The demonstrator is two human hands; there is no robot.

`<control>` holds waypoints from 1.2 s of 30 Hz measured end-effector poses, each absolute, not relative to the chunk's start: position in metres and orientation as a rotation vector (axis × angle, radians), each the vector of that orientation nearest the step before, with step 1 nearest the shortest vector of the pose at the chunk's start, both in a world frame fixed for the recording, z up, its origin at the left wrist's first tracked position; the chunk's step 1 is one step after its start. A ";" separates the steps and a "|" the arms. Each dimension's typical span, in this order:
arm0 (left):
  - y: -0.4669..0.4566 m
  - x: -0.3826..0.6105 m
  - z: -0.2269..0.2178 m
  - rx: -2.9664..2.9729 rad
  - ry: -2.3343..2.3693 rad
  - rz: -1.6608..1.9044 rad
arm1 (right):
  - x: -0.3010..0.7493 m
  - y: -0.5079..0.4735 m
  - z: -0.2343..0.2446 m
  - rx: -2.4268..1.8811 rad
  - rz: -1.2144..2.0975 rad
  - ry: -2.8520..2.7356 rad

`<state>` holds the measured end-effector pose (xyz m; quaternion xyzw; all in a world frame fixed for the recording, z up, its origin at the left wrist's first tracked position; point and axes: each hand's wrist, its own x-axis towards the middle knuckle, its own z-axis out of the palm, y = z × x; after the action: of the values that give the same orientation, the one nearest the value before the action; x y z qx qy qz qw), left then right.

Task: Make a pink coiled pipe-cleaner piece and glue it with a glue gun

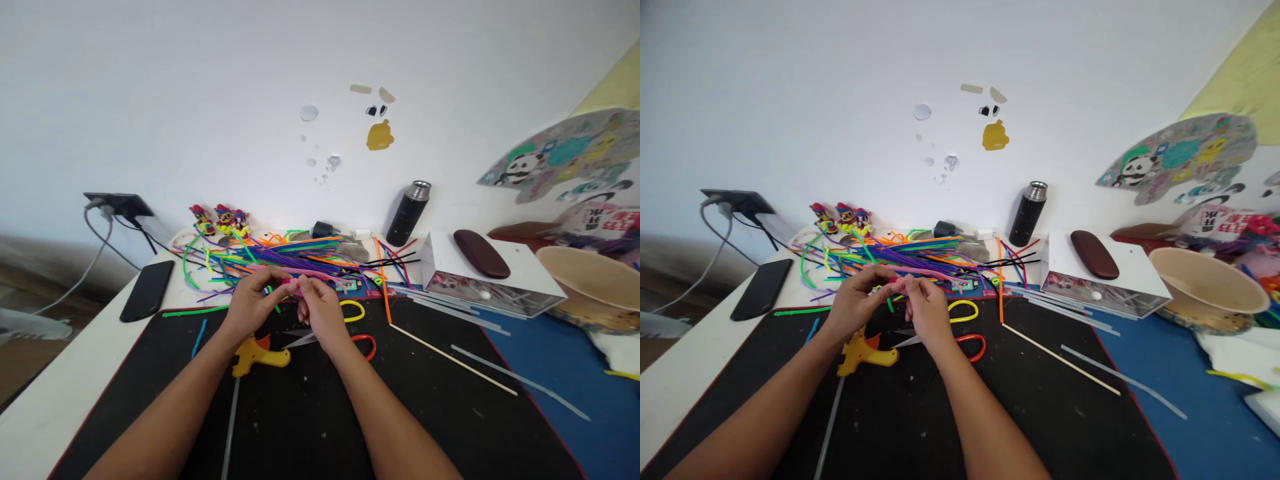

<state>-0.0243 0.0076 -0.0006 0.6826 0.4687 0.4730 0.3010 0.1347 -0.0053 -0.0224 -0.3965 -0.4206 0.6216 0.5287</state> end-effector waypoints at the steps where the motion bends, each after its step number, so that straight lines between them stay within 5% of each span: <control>1: 0.008 -0.024 -0.001 1.804 1.243 1.253 | 0.135 -0.005 -0.022 -0.949 1.480 -1.006; 36: 0.007 -0.019 -0.008 1.580 1.190 1.253 | 0.133 -0.006 -0.024 -0.894 1.464 -1.005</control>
<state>-0.0185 0.0071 -0.0077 0.6215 0.4680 0.4929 0.3897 0.1335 -0.0058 -0.0240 -0.3771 -0.4237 0.6174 0.5451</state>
